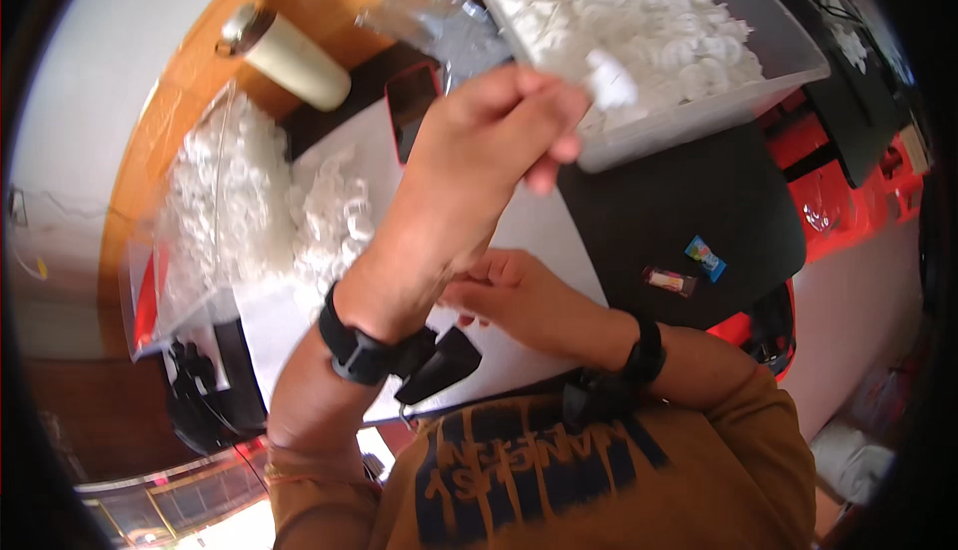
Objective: Assembling small white plastic components by inserting wires with LEDs into them.
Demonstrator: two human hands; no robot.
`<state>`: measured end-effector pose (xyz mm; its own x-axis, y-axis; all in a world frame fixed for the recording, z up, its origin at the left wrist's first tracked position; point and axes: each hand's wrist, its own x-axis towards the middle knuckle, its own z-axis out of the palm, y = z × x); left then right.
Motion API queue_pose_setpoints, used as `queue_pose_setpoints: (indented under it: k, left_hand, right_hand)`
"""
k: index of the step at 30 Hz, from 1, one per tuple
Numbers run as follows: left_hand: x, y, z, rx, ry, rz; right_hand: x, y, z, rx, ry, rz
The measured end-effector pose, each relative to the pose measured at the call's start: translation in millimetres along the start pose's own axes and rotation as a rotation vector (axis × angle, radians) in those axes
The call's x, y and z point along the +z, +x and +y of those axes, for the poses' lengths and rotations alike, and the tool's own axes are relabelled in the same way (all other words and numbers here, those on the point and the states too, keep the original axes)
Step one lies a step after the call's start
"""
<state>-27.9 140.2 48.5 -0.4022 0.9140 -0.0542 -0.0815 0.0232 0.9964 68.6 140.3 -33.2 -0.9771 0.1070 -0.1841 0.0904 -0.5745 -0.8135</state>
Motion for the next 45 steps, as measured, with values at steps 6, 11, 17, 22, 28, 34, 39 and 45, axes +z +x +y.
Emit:
queue_pose_setpoints:
  k: [6,11,17,22,28,34,39,45]
  left_hand:
    - [-17,-7,28,-0.016,0.186,-0.187]
    - [-68,-67,6,-0.031,0.533,0.142]
    - [-104,-155,-27,-0.309,0.734,0.586]
    - [-114,-174,-59,-0.249,0.999,0.636]
    - [-114,-171,-60,-0.278,1.112,0.594]
    - [-119,-174,-64,-0.190,1.097,0.603]
    - [-86,-161,-37,-0.230,0.219,0.614]
    - [-70,-134,-48,-0.116,0.259,0.343]
  right_hand:
    - [-8,4,-8,-0.033,-0.062,0.025]
    - [-2,6,-9,-0.037,-0.094,0.107]
    - [3,6,-7,-0.053,-0.143,0.168]
    - [0,9,-1,-0.082,-0.243,0.261]
    - [-2,17,0,-0.052,-0.243,0.297]
    - [-3,17,-1,-0.052,-0.246,0.305]
    - [-2,14,0,-0.099,-0.321,0.201]
    - [7,9,-5,0.090,-0.025,-0.047]
